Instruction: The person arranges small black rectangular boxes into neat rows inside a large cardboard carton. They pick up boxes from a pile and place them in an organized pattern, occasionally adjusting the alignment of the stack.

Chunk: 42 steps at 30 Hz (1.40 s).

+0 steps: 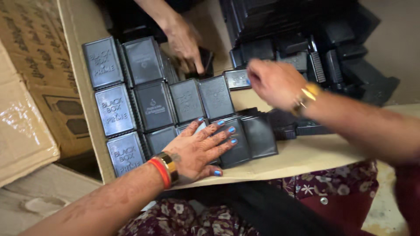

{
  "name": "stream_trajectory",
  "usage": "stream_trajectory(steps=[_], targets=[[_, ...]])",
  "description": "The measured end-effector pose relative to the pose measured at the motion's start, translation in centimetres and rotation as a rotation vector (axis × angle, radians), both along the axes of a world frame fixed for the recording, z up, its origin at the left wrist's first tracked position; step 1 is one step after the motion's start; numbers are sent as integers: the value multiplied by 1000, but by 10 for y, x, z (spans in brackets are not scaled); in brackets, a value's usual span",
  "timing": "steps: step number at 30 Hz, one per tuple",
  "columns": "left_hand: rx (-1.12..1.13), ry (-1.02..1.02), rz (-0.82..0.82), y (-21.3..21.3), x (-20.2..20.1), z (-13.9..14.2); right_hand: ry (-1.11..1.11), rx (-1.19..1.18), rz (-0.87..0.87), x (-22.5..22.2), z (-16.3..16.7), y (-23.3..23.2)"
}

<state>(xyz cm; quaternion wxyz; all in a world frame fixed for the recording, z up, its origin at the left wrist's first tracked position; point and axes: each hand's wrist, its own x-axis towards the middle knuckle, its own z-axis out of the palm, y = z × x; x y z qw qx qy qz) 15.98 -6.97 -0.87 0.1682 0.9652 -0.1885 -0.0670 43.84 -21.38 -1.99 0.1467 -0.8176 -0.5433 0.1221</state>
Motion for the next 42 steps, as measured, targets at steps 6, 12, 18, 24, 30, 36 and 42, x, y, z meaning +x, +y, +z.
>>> stream_trajectory(steps=[6, 12, 18, 24, 30, 36, 42], targets=[[-2, 68, -10, -3, 10, 0, -224, -564, 382, 62, -116, 55], [-2, 51, -11, -2, 25, 1, -127, -423, 248, 66, -144, 56], [-5, 66, -10, -3, 16, 1, 125, -402, -37, 89, -65, 43], [-14, 72, 5, -14, 8, 17, 503, -333, -34, 31, 42, -41], [-33, 67, 80, -40, 29, 36, 359, -317, -5, -57, 18, -94], [-5, 59, -11, -68, 62, 22, 1071, -565, -260, -21, -6, -108], [12, 107, -13, -65, 81, 8, 311, -441, 459, 80, -51, -83]])
